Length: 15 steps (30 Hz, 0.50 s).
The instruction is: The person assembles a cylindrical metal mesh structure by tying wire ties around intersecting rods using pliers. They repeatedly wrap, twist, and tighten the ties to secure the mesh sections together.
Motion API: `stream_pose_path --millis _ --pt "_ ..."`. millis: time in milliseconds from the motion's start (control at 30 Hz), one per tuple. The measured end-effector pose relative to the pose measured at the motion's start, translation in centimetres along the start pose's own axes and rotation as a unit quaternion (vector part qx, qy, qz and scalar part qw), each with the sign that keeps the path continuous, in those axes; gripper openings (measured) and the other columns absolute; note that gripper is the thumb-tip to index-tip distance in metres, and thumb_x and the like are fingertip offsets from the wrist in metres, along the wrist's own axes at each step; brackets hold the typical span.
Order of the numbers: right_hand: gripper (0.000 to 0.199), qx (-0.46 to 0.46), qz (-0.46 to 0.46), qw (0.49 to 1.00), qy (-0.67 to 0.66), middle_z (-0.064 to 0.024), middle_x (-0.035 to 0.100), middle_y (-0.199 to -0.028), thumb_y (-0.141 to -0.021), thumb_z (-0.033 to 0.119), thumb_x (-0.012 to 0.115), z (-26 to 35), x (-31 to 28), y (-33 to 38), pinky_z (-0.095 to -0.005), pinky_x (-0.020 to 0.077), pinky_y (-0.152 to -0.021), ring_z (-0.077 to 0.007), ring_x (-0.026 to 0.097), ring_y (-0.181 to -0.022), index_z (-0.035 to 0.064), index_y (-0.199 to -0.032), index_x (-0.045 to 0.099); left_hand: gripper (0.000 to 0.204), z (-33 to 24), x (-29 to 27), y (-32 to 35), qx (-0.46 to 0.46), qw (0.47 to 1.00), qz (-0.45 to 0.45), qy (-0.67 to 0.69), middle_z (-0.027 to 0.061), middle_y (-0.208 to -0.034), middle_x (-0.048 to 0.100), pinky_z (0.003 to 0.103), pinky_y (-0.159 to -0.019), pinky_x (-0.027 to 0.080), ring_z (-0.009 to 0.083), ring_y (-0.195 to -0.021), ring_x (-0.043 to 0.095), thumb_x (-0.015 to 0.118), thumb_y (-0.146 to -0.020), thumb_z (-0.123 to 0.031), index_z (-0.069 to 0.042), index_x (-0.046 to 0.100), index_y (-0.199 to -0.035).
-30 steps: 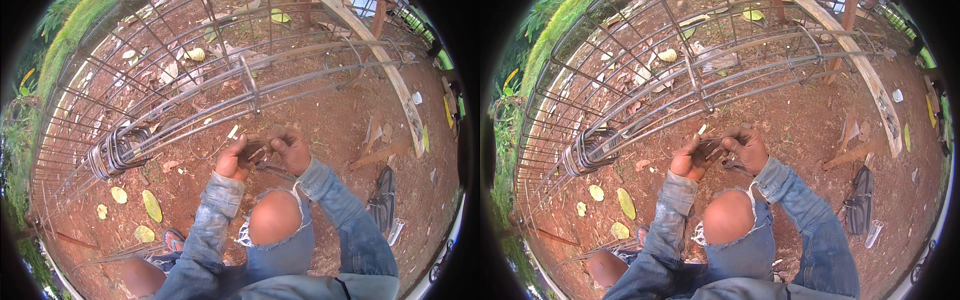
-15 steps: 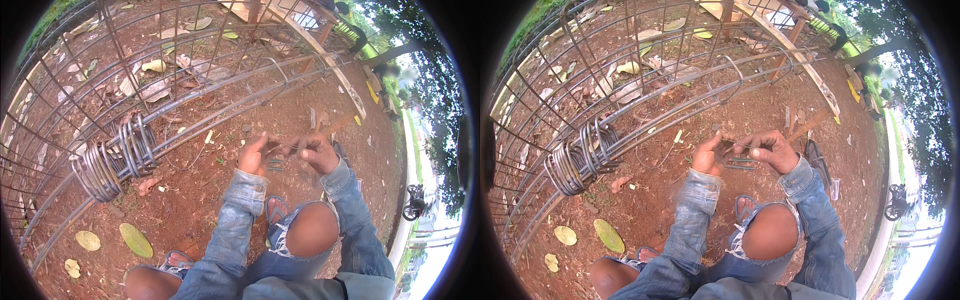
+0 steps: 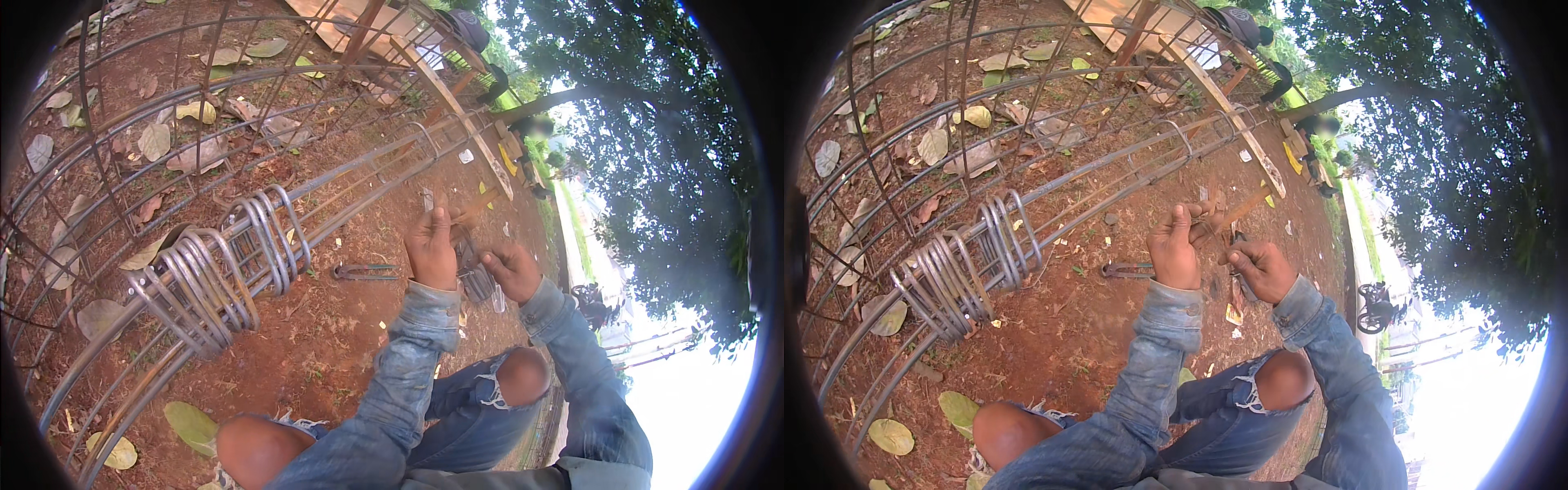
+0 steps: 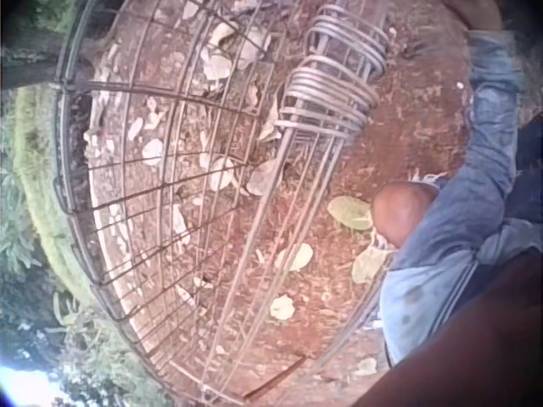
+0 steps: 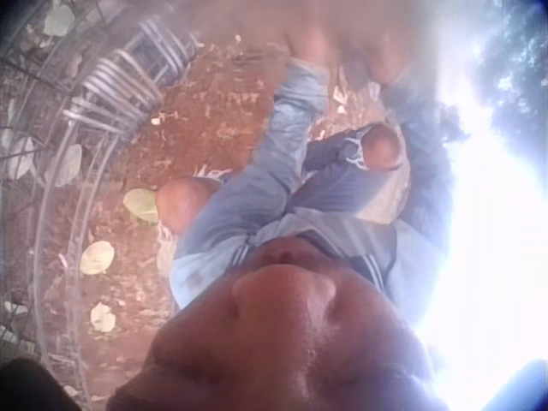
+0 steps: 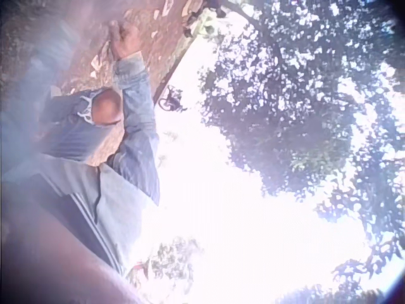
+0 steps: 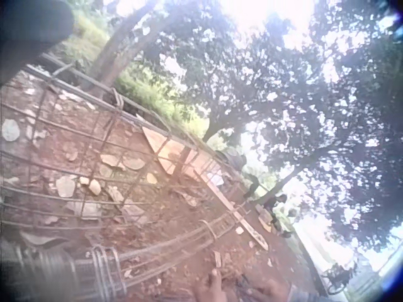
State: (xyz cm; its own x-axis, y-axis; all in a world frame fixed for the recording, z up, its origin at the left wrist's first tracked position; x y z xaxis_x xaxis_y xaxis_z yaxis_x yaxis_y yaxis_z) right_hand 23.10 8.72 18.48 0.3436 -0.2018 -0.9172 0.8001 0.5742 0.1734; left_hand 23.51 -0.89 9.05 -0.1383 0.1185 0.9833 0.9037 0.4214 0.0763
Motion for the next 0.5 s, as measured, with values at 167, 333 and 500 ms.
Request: stream_pose_path --millis 167,333,500 --pt "0.033 -0.028 0.004 0.989 -0.146 -0.0034 0.050 -0.060 -0.092 0.031 0.050 -0.7 1.9 0.4 -0.0287 0.0377 -0.049 -0.0122 0.045 -0.052 0.0004 -0.085 0.061 0.032 -3.7 0.7 1.9 0.159 0.970 0.035 -0.181 0.0073 -0.076 0.062 0.026 -0.060 0.050 0.0137 -0.067 0.061 0.051 -0.092 -0.028 0.001 0.060 -0.085" --pt "0.041 0.086 0.195 0.824 -0.525 0.0022 0.040 -0.056 -0.092 0.041 0.047 2.5 8.7 1.4 -0.0217 0.0240 -0.040 -0.0063 0.035 -0.046 0.0041 -0.075 0.052 0.031 -8.4 -1.4 2.1 0.289 0.928 -0.045 -0.229 0.0058 -0.075 0.060 0.024 -0.053 0.049 0.0120 -0.059 0.058 0.051 -0.092 -0.029 0.000 0.060 -0.084" --pt "0.046 -0.038 0.175 0.866 -0.467 -0.0050 0.054 -0.070 -0.091 0.043 0.047 -0.1 8.1 -2.8 -0.0265 0.0402 -0.057 -0.0135 0.051 -0.062 -0.0004 -0.102 0.057 0.029 -9.2 0.4 2.7 0.219 0.969 -0.048 -0.104 0.0015 -0.067 0.054 0.019 -0.046 0.039 0.0067 -0.052 0.049 0.048 -0.094 -0.029 -0.003 0.057 -0.086"
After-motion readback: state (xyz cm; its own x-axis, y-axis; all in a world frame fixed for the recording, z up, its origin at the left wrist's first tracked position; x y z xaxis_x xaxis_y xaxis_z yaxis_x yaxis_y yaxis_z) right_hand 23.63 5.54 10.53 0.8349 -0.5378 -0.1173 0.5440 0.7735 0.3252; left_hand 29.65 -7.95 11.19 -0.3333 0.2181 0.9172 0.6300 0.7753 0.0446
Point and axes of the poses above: each hand's wrist, its own y-axis away from the middle knuckle, its own x-axis out of the palm, z = x × y, the point moved 7 cm from there along -y, towards the middle knuckle
